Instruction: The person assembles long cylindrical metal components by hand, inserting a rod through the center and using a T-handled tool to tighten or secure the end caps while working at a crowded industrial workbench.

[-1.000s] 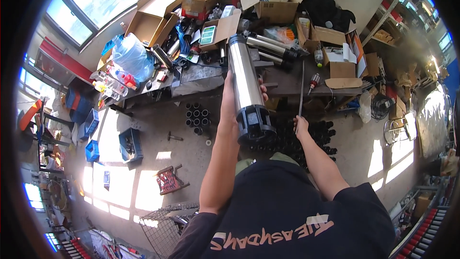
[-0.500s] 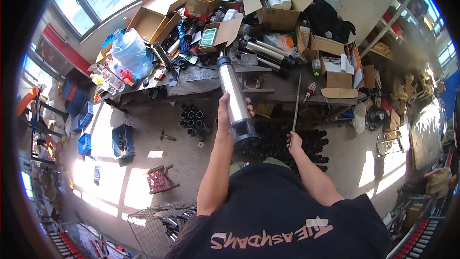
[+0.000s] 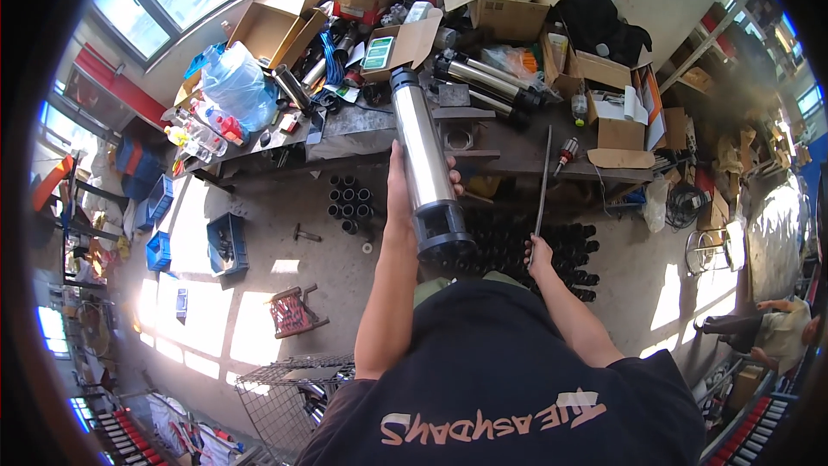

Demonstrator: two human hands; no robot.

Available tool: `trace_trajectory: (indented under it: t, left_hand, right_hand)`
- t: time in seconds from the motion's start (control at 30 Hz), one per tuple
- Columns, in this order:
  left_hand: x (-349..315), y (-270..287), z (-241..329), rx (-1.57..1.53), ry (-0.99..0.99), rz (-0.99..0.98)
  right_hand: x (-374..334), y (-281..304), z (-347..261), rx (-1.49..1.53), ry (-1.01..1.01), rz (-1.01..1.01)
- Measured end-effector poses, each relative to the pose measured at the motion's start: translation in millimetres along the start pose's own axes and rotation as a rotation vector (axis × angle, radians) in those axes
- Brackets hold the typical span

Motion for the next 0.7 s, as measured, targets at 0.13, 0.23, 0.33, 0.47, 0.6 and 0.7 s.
trace_trajectory:
  t: [0.13, 0.23, 0.33, 0.47, 0.6, 0.7]
  left_hand:
    - [7.2, -10.6, 1.7, 0.09, 0.004, 0.051]
    - [12.5, -0.2, 8.1, 0.059, 0.007, 0.018]
    - [-1.7, 11.4, 23.2, 0.155, -0.139, 0.074]
    - [-56.7, 57.5, 47.2, 0.345, -0.35, 0.14]
    - [-158.1, 161.5, 19.2, 0.068, -0.419, 0.362]
    - [-268.7, 216.3, -32.3, -0.296, -0.55, 0.616]
  right_hand:
    - [3.6, -2.5, -3.6, 0.019, 0.007, -0.003]
    - [3.0, -3.1, -0.4, 0.002, -0.007, -0.036]
    - [5.6, -12.7, -4.0, -0.06, -0.015, -0.061]
    - [11.5, -14.1, -0.6, -0.187, -0.118, -0.173]
    - [7.1, -8.4, -1.0, -0.312, -0.136, -0.171]
    - [2.1, -9.1, -4.6, -0.417, -0.131, -0.171]
Point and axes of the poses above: each hand's wrist, its own x-axis towards the middle knuckle, its own y-axis out of the back of the hand, z = x × y, the point moved 7 cm from there along x, towards the middle knuckle, and after that the axes turned 6 degrees about z, right-handed, at the moved point
